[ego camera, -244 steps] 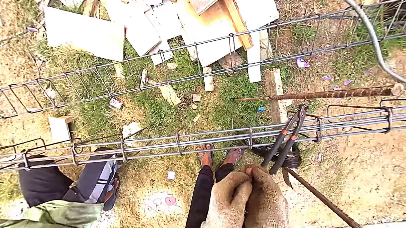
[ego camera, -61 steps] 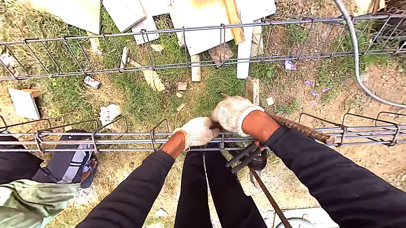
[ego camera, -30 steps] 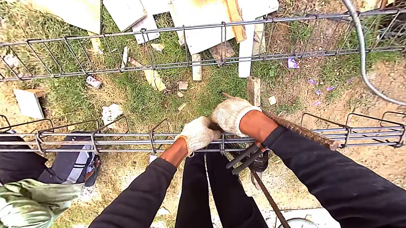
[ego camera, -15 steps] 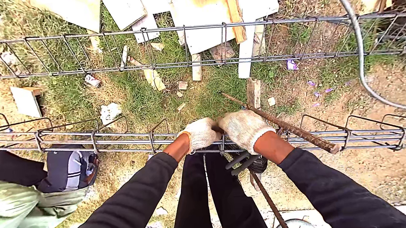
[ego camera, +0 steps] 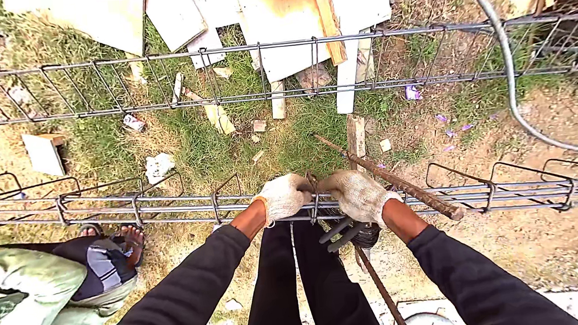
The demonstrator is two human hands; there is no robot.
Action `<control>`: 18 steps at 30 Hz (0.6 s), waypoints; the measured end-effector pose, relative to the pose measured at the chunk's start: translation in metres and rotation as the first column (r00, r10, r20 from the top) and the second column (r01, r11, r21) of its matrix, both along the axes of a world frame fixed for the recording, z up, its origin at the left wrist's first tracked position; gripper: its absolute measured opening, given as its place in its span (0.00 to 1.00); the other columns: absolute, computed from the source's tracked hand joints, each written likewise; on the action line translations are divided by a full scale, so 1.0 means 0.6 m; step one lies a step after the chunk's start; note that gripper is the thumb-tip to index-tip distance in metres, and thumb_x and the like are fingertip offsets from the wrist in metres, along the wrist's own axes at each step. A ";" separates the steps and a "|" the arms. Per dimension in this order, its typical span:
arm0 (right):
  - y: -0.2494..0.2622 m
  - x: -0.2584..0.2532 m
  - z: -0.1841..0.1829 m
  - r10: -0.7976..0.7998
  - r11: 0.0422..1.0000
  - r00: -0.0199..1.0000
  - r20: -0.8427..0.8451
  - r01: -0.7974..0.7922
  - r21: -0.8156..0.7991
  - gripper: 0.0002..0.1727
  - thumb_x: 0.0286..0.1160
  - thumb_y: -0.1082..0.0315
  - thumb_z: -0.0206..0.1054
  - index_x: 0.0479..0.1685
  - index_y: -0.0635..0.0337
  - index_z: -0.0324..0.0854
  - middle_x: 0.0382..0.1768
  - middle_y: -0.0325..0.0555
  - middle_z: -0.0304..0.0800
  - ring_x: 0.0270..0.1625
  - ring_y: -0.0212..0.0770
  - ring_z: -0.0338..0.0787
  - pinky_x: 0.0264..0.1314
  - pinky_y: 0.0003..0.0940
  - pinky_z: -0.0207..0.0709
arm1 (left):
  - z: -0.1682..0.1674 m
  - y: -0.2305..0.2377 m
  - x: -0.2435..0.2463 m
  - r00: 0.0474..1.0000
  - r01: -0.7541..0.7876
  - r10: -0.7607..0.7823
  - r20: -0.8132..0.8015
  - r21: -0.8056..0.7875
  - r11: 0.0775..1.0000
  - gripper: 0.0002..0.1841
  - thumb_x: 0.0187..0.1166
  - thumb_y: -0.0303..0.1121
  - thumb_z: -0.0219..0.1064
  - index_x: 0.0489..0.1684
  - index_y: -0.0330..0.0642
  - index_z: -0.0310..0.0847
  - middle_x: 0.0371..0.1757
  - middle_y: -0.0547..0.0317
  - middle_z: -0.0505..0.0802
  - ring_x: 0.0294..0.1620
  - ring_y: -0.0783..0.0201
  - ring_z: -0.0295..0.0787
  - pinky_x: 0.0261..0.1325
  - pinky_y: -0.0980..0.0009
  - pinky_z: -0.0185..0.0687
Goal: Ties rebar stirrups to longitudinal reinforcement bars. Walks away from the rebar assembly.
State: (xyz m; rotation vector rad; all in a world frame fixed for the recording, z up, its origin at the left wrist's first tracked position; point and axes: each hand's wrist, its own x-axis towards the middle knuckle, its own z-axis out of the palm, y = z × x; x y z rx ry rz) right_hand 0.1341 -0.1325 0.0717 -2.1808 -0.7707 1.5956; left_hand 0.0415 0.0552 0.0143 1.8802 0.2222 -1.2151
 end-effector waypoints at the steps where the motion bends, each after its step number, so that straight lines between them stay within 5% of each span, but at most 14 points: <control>1: -0.005 -0.004 -0.006 -0.046 0.999 0.999 -0.020 0.047 0.022 0.19 0.83 0.73 0.59 0.62 0.48 0.91 0.58 0.44 0.93 0.64 0.42 0.89 0.74 0.46 0.78 | -0.001 0.000 0.001 1.000 0.006 -0.006 0.001 0.005 1.000 0.12 0.79 0.47 0.63 0.46 0.61 0.93 0.44 0.66 0.95 0.50 0.62 0.91 0.55 0.43 0.83; 5: -0.013 -0.031 0.011 -0.188 0.978 0.982 0.009 0.186 0.091 0.17 0.82 0.71 0.60 0.58 0.47 0.92 0.54 0.43 0.95 0.55 0.44 0.93 0.61 0.57 0.84 | -0.001 0.000 0.004 0.999 -0.020 0.018 -0.026 -0.069 0.997 0.10 0.80 0.43 0.64 0.37 0.52 0.90 0.34 0.60 0.91 0.38 0.60 0.88 0.43 0.47 0.81; 10: -0.010 -0.017 0.017 -0.208 0.973 0.971 -0.119 0.218 0.079 0.18 0.85 0.74 0.58 0.63 0.53 0.90 0.61 0.44 0.93 0.64 0.41 0.90 0.73 0.48 0.78 | 0.003 0.012 0.018 0.989 -0.124 0.103 -0.107 -0.215 0.969 0.08 0.79 0.36 0.68 0.34 0.46 0.91 0.31 0.59 0.91 0.35 0.64 0.86 0.42 0.58 0.80; 14: -0.006 -0.012 0.053 -0.181 0.978 0.983 -0.028 0.183 0.096 0.16 0.81 0.79 0.61 0.57 0.56 0.91 0.55 0.52 0.93 0.55 0.51 0.92 0.63 0.54 0.82 | -0.003 0.019 0.030 0.910 -0.325 0.228 -0.346 -0.256 0.910 0.09 0.79 0.34 0.65 0.34 0.41 0.90 0.32 0.58 0.91 0.33 0.67 0.84 0.38 0.67 0.77; 18: -0.010 -0.014 -0.003 0.038 0.995 0.994 0.103 -0.048 0.090 0.20 0.79 0.74 0.64 0.60 0.39 0.93 0.58 0.44 0.91 0.58 0.46 0.90 0.61 0.51 0.84 | -0.014 0.022 0.034 0.881 -0.362 0.233 -0.411 -0.269 0.892 0.16 0.86 0.43 0.62 0.37 0.43 0.89 0.31 0.59 0.91 0.29 0.69 0.85 0.34 0.72 0.78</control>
